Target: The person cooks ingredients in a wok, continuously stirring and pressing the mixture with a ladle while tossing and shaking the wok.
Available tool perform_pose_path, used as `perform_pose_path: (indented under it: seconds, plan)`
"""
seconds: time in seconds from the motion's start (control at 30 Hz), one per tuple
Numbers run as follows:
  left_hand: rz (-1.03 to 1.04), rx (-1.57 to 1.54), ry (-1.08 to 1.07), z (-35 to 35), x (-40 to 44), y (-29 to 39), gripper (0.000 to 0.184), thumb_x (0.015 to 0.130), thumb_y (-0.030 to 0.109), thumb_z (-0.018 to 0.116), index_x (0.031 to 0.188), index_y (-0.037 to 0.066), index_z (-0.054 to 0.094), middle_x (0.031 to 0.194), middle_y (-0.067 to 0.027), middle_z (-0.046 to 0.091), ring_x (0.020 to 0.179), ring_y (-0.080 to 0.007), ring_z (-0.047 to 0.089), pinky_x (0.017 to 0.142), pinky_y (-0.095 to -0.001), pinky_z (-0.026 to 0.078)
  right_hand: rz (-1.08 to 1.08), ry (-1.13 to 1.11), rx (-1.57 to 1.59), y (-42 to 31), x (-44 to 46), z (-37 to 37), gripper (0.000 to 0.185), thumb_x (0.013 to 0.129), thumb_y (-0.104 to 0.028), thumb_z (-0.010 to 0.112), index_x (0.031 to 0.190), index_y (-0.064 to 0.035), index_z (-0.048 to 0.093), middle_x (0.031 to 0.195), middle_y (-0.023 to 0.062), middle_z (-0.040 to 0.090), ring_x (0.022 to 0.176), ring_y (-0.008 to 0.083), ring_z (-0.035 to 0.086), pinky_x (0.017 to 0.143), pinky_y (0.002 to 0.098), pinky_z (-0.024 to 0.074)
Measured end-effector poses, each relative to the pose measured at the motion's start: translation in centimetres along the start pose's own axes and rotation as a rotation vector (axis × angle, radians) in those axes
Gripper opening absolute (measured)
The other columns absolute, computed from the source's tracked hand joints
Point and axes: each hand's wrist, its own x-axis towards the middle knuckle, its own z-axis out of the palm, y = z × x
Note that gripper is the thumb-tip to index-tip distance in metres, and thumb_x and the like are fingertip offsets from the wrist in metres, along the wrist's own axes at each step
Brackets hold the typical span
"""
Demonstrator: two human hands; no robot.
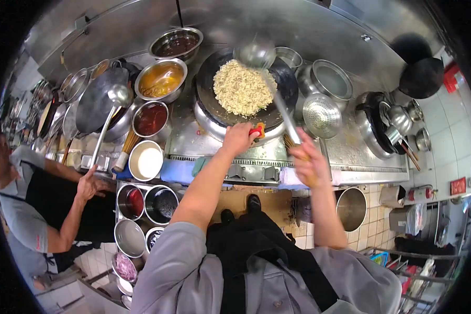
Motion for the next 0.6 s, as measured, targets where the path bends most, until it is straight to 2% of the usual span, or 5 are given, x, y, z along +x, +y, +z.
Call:
perform_pose_path:
  seconds: [0.13,0.3,0.4,0.47,0.6]
  plan:
    - [0.046,0.003,0.063,0.3,0.5,-0.1,0.037,0.094,0.043,0.054,0.091,0.007,0.064,0.095,-0.0111,0.063,0.100,-0.0321,0.059,0.081,-0.0480,0.044,0.059,0.424,-0.660,-3.9,10.3,-10.1,0.039,0.096,-0.010,0.054,0.129,-0.0166,0.035,0.074,0.0081,0.054,0.043,0.0148,0.045,0.038,0.0264,0.0377]
    - [0.038,-0.030,0.006,0.0,0.4,-0.5,0.034,0.093,0.039,0.057,0.102,0.008,0.064,0.098,-0.0115,0.064,0.101,-0.0323,0.059,0.083,-0.0454,0.047,0.038,0.428,-2.203,-12.4,9.9,3.3,0.034,0.091,-0.012,0.060,0.121,-0.0176,0.045,0.073,0.0096,0.058,0.056,0.0201,0.060,0.044,0.0359,0.0475]
    - [0.040,-0.135,0.028,0.3,-0.1,-1.1,0.031,0.092,0.036,0.060,0.107,0.010,0.065,0.104,-0.0095,0.065,0.105,-0.0308,0.059,0.086,-0.0449,0.046,-0.508,0.127,-2.752,-14.2,7.7,2.1,0.043,0.089,-0.010,0.058,0.130,-0.0173,0.044,0.079,0.0176,0.063,0.068,0.0283,0.067,0.054,0.0436,0.0523]
    - [0.043,-0.024,0.043,0.2,-0.3,-0.7,0.030,0.092,0.036,0.060,0.105,0.010,0.066,0.104,-0.0085,0.064,0.105,-0.0298,0.058,0.087,-0.0446,0.046,-0.467,0.585,-3.115,-12.5,5.5,2.3,0.045,0.090,-0.012,0.052,0.134,-0.0154,0.044,0.084,0.0227,0.066,0.076,0.0346,0.069,0.060,0.0502,0.0527]
    - [0.051,0.003,0.094,0.6,-0.3,-0.2,0.029,0.091,0.036,0.060,0.102,0.010,0.068,0.100,-0.0082,0.064,0.103,-0.0297,0.058,0.086,-0.0439,0.045,0.163,0.427,-3.169,-3.3,8.5,-4.4,0.036,0.093,-0.015,0.044,0.125,0.0034,0.046,0.089,0.0190,0.069,0.076,0.0317,0.069,0.056,0.0443,0.0511]
